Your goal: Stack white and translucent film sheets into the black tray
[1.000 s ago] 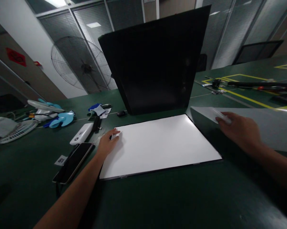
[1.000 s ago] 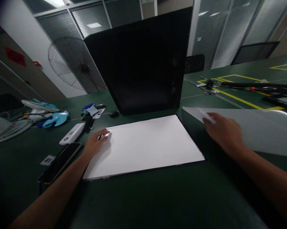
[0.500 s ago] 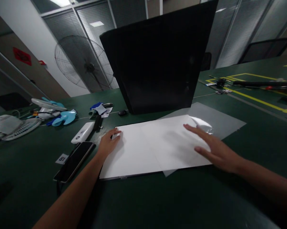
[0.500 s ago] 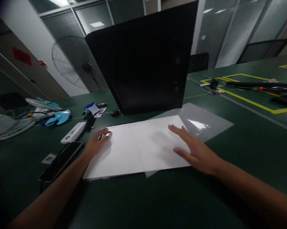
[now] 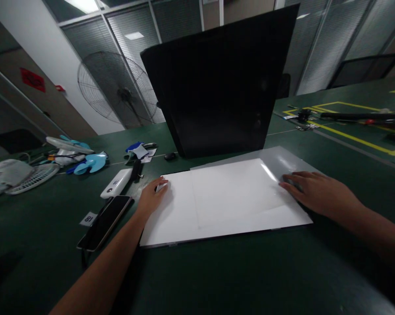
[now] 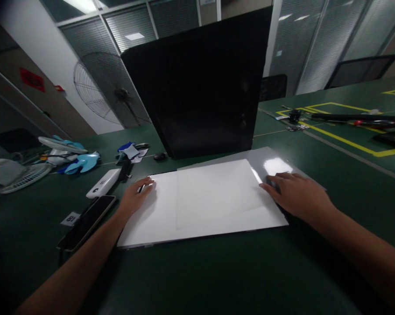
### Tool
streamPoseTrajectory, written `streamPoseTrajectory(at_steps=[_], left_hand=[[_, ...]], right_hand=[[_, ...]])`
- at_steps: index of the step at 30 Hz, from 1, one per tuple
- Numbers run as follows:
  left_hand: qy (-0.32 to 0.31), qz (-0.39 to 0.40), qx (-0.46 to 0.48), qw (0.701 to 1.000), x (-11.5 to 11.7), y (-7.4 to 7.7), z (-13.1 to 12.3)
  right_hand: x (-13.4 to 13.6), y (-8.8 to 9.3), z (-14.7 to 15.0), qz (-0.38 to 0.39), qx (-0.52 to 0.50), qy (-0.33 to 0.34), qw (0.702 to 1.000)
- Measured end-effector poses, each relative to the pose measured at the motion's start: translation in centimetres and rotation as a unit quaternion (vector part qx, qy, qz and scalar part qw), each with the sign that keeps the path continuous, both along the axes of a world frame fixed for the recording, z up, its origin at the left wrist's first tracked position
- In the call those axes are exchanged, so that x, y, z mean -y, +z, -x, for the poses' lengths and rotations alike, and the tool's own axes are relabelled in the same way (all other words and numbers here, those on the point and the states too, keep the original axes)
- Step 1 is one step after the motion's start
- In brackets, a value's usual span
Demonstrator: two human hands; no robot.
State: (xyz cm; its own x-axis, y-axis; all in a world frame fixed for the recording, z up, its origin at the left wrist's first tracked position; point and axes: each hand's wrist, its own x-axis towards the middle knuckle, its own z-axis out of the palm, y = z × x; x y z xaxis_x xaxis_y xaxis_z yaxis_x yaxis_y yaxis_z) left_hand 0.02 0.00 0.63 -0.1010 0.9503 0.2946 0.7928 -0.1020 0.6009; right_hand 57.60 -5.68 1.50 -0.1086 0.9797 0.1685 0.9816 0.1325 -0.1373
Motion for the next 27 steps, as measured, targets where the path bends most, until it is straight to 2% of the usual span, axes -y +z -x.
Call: streamPoseTrajectory(at_steps=[3,10,19,27], left_hand=[[0.003,0.001,0.006,1.0,0.0,0.0,-0.1],[0.006,0.008,0.014,1.0,0.2,0.2,-0.2],[0.005,0.013,0.027,1.0,0.4,0.4,-0.3],[0.011,0.023,0.033,0.999,0.3,0.6,-0.1]], right_hand=[[1.1,0.3,2.1,0.001,0.021,0.02,1.0],[2.4,0.5,5.5,-0.069,0.042,0.141,0.987],[3.1,0.5,6.6,-0.08,0.01,0.202,0.976],[4.0,1.4,7.7,-0.125,0.054,0.281,0.95]])
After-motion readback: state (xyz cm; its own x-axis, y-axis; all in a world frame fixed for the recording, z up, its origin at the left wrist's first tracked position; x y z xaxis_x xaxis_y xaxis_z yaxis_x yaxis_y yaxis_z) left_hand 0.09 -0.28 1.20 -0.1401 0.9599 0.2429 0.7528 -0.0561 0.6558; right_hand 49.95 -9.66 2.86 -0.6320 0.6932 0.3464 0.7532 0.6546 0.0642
